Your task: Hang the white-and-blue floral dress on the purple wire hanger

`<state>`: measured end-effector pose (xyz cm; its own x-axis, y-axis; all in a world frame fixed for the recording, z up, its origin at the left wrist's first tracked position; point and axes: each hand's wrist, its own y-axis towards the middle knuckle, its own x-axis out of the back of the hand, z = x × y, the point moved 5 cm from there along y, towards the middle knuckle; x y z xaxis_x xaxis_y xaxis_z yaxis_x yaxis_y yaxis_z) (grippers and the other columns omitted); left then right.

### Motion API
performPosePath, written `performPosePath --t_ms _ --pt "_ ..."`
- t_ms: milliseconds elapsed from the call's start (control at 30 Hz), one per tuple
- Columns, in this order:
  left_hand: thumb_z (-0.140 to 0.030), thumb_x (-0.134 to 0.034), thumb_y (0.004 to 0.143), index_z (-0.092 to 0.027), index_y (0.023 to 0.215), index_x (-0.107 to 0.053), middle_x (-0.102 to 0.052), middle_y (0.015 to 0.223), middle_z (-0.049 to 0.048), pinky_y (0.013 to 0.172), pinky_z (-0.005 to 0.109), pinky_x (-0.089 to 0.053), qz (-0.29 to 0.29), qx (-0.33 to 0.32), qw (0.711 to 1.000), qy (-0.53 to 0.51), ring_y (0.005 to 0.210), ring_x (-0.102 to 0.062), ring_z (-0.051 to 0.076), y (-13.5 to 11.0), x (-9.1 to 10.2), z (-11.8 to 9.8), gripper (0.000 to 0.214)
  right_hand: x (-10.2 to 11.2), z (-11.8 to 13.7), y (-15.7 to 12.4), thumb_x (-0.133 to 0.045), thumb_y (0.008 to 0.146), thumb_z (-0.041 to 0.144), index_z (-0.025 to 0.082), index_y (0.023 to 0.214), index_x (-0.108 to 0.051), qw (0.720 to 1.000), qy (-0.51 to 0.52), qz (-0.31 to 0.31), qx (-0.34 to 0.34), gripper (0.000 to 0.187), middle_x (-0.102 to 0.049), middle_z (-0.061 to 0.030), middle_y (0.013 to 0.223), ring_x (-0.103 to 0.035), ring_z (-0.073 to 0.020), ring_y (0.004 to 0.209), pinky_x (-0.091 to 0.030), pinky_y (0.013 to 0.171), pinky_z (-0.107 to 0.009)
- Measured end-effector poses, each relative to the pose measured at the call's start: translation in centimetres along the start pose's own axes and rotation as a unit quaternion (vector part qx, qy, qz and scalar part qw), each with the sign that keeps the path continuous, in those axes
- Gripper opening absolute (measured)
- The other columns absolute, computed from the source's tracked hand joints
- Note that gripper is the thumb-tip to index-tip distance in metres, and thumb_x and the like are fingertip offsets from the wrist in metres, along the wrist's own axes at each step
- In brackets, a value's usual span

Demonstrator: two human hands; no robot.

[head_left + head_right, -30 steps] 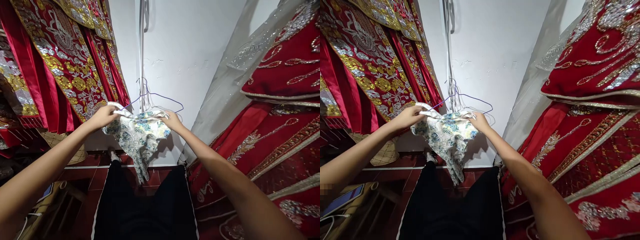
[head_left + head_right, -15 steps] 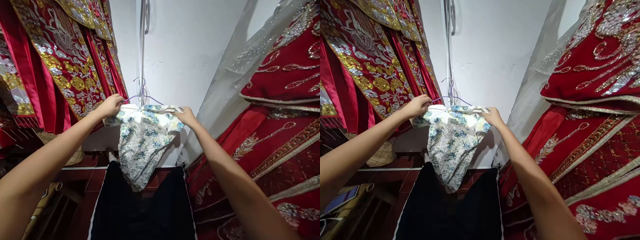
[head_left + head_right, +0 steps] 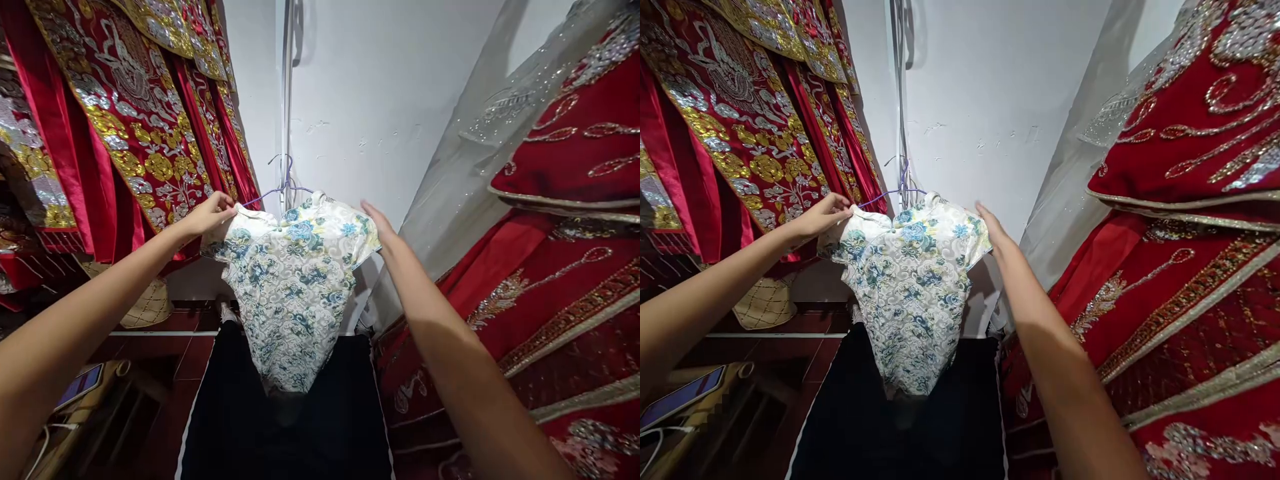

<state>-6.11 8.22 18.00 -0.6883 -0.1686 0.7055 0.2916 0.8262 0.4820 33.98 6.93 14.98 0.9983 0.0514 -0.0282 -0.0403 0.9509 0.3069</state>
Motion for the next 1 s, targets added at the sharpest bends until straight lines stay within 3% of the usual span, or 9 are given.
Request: performPosePath --t_ms 133,333,400,500,633,733,800,900,1000 --pt "-0.049 -0.055 0.086 -0.017 0.087 -0.063 -0.063 0.077 0.0048 0.063 0.03 -0.048 -0.003 0.038 0.999 -0.012 0.068 -0.059 0.019 -0.3 -0.4 1.1 0.033 0.1 0.7 -1.2 -0.079 0.069 0.053 0.017 0.075 -0.067 0.999 0.038 0.021 -0.02 0.039 -0.072 -0.0069 0.068 -0.072 -0.0275 0.075 -0.059 0.068 -0.037" --pt "-0.033 -0.06 0.085 -0.019 0.109 -0.066 -0.059 0.123 0.013 0.103 0.044 -0.042 -0.213 -0.102 0.971 0.033 0.119 -0.051 0.029 0.1 1.3 -6.0 0.028 -0.2 3.9 -1.2 -0.066 0.082 0.046 0.018 0.076 -0.066 0.99 0.089 -0.098 0.044 0.028 -0.071 -0.0085 0.071 -0.072 -0.0283 0.081 -0.059 0.074 -0.041" --pt "-0.033 -0.06 0.087 -0.018 0.109 -0.065 -0.059 0.122 0.0135 0.102 0.044 -0.043 -0.19 -0.1 0.976 -0.047 0.117 -0.053 0.027 -0.3 1.2 -8.1 0.027 -0.3 4.4 -3.2 -0.06 0.087 0.048 0.019 0.083 -0.068 0.988 0.077 -0.113 0.069 0.03 -0.072 -0.0094 0.079 -0.071 -0.028 0.087 -0.059 0.077 -0.041" --pt "-0.041 -0.053 0.092 -0.015 0.105 -0.062 -0.066 0.102 0.013 0.088 0.042 -0.051 -0.05 -0.025 0.964 -0.261 0.094 -0.062 0.023 -1.3 -1.1 -10.3 0.03 -2.8 4.4 -8.7 -0.055 0.091 0.051 0.021 0.099 -0.067 0.984 0.015 -0.107 0.14 0.033 -0.071 -0.0081 0.091 -0.068 -0.0264 0.095 -0.058 0.081 -0.041" --pt "-0.042 -0.058 0.09 -0.014 0.089 -0.059 -0.065 0.081 0.0094 0.073 0.036 -0.054 0.118 0.129 0.875 -0.451 0.074 -0.063 0.018 -3.8 -5.6 -12.7 0.028 -10.9 2.0 -16.4 -0.05 0.095 0.054 0.024 0.119 -0.061 0.963 -0.183 0.083 0.18 0.041 -0.068 -0.0082 0.098 -0.064 -0.0255 0.095 -0.055 0.084 -0.043" --pt "-0.028 -0.068 0.083 -0.014 0.078 -0.057 -0.058 0.071 0.0041 0.056 0.024 -0.047 0.18 0.21 0.839 -0.468 0.058 -0.053 0.01 -6.2 -6.9 -13.0 0.019 -15.5 -0.7 -19.6 -0.06 0.089 0.056 0.022 0.134 -0.054 0.87 -0.27 0.351 0.215 0.057 -0.063 -0.0118 0.12 -0.06 -0.0265 0.11 -0.05 0.097 -0.042" --pt "-0.027 -0.072 0.081 -0.015 0.078 -0.057 -0.048 0.063 -0.0014 0.045 0.02 -0.035 0.207 0.211 0.849 -0.438 0.048 -0.04 0.006 -7.7 -6.1 -12.5 0.019 -15.3 -2.1 -19.0 -0.058 0.092 0.05 0.023 0.133 -0.056 0.832 -0.297 0.402 0.241 0.049 -0.057 -0.0123 0.131 -0.055 -0.0263 0.121 -0.044 0.105 -0.044" --pt "-0.039 -0.074 0.08 -0.018 0.079 -0.061 -0.043 0.056 -0.0033 0.04 0.021 -0.024 0.198 0.173 0.912 -0.316 0.043 -0.033 0.006 -8.9 -2.9 -11.1 0.024 -11.6 -2.8 -14.1 -0.053 0.095 0.044 0.025 0.132 -0.056 0.891 -0.314 0.219 0.243 0.041 -0.052 -0.0122 0.137 -0.048 -0.0266 0.131 -0.036 0.112 -0.048" --pt "-0.046 -0.074 0.077 -0.02 0.077 -0.066 -0.052 0.059 0.0009 0.043 0.025 -0.031 0.119 0.126 0.972 -0.161 0.048 -0.044 0.011 -8.4 0.8 -9.7 0.027 -8.0 -2.7 -9.4 -0.061 0.088 0.052 0.026 0.139 -0.05 0.941 -0.275 0.041 0.194 0.058 -0.047 -0.0125 0.143 -0.043 -0.0301 0.134 -0.036 0.112 -0.049"
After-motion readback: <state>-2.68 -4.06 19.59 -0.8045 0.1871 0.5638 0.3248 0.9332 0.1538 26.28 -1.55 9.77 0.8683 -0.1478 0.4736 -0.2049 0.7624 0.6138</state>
